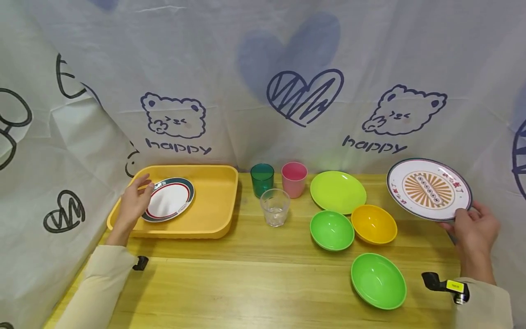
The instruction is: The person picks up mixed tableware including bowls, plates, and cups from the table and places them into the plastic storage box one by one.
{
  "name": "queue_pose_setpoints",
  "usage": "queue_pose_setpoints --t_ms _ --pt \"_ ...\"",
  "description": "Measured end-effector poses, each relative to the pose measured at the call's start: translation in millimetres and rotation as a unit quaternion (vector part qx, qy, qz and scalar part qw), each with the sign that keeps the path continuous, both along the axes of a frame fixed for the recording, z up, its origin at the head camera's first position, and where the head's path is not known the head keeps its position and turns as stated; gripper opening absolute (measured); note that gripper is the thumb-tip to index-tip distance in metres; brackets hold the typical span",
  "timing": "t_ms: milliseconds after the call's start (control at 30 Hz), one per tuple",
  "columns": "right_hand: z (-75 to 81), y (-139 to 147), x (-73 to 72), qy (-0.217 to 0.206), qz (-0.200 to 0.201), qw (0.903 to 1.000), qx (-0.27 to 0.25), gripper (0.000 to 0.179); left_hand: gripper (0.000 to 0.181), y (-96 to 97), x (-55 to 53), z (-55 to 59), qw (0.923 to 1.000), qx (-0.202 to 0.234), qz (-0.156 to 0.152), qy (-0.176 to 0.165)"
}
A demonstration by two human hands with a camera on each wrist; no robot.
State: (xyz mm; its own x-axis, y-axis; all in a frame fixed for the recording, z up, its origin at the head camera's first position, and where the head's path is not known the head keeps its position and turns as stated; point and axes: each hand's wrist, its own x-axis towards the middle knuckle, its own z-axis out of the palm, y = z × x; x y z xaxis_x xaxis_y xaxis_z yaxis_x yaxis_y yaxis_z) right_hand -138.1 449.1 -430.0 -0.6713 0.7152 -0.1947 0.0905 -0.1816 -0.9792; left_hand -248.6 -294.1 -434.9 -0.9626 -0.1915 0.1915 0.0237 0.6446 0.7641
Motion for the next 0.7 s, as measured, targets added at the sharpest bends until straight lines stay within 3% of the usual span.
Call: queue_pose_setpoints --t_ms 100,333,533,700 --pt "5.0 -5.8 0.2 0.024 -0.011 0.9996 -0.009 0.071 0.048 10.0 1.5 4.7 0.9995 0.024 -0.011 0.019" --pt "12.6 -32.3 -1.6 -0.002 -0.029 0.9984 0.047 0.06 0.047 34.3 7.0 15.6 0.9965 0.066 -0.033 0.038" --pt "21.9 -61.9 -3.9 0.04 -0.004 0.9986 0.034 0.057 0.049 52.9 11.3 20.0 0.9923 0.101 -0.066 0.028" --pt "30.1 -85.5 -8.4 0.062 0.03 0.9973 0.026 0.056 0.048 70.2 12.2 21.5 0.9809 0.163 -0.103 0.027"
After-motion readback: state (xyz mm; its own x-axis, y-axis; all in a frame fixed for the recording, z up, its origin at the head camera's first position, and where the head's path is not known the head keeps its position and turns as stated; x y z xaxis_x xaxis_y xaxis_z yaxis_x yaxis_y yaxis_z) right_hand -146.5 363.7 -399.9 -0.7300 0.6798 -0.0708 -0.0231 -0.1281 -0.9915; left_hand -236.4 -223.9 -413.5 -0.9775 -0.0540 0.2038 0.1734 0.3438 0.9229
